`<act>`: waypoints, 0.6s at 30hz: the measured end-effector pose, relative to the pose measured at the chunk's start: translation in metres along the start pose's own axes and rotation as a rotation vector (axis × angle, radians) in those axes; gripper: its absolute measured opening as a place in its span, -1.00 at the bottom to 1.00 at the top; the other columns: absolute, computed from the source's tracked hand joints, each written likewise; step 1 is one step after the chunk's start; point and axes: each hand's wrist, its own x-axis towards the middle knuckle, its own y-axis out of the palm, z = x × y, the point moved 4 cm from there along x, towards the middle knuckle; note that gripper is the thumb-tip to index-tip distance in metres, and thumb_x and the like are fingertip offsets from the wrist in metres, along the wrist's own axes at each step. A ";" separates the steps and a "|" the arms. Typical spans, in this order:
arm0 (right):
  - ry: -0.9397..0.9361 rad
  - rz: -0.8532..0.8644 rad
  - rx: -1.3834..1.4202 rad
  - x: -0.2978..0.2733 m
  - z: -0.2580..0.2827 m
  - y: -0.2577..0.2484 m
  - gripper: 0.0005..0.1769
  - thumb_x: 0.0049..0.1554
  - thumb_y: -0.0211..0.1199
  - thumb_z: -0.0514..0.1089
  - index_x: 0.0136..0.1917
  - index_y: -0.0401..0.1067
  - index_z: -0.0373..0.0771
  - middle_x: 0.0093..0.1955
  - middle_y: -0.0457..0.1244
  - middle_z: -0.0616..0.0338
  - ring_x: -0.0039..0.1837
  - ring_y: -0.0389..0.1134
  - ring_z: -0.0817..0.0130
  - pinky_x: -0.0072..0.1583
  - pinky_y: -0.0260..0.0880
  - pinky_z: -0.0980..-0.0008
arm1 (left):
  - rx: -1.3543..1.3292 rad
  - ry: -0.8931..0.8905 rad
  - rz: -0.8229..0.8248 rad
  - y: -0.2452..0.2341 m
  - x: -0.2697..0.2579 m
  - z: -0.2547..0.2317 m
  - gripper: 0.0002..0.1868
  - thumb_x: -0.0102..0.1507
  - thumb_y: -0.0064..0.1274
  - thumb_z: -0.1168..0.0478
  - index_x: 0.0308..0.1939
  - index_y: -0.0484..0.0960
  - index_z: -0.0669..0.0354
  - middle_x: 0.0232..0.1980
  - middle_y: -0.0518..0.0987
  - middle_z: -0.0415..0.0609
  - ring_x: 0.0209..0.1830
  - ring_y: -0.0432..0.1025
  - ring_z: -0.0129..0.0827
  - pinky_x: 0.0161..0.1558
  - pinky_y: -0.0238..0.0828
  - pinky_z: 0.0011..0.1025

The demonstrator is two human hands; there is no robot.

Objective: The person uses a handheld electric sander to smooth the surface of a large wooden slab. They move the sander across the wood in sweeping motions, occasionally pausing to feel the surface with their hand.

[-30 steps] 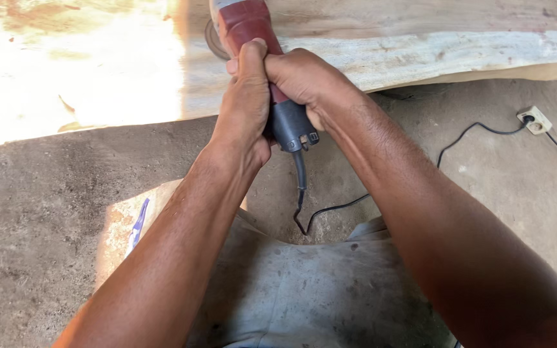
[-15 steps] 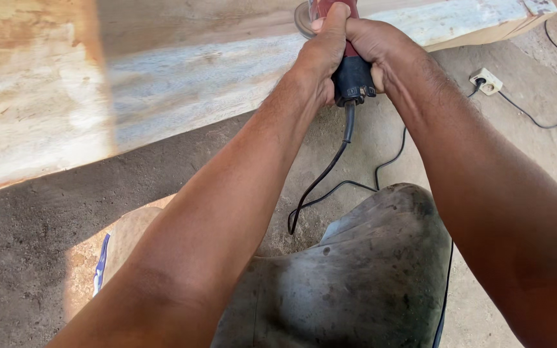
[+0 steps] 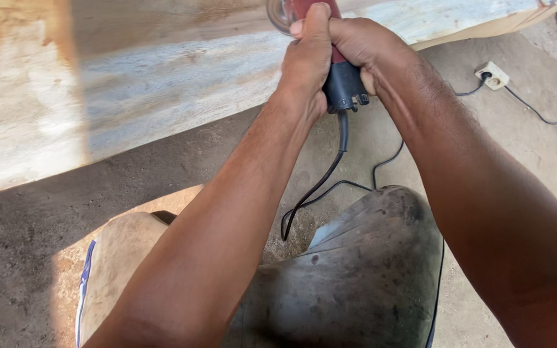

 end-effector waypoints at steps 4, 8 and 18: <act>0.122 -0.265 -0.087 -0.009 -0.015 -0.062 -0.44 0.08 0.39 0.16 0.09 0.43 -0.34 -0.20 0.39 0.00 -0.24 0.50 0.34 -0.30 0.60 0.40 | 0.045 -0.101 0.119 0.054 0.033 0.041 -0.18 0.24 -0.12 -0.29 0.12 0.43 0.52 -0.13 0.59 0.24 -0.25 0.61 -0.18 -0.38 0.71 -0.23; 0.126 -0.283 -0.044 -0.020 -0.024 -0.082 -0.45 0.09 0.40 0.15 0.11 0.43 -0.32 -0.17 0.40 0.05 -0.22 0.51 0.38 -0.27 0.60 0.44 | 0.136 -0.188 0.152 0.077 0.036 0.058 -0.19 0.23 -0.13 -0.31 0.09 0.39 0.49 -0.17 0.59 0.22 -0.31 0.61 -0.23 -0.42 0.68 -0.25; 0.021 0.078 -0.067 -0.037 -0.017 0.016 -0.33 0.02 0.43 0.18 0.15 0.46 -0.43 -0.19 0.37 -0.06 -0.24 0.49 0.33 -0.28 0.58 0.35 | -0.070 0.152 -0.068 -0.006 -0.076 0.003 -0.35 0.29 -0.12 -0.16 0.12 0.34 0.42 -0.18 0.50 0.12 -0.29 0.55 -0.30 -0.42 0.66 -0.29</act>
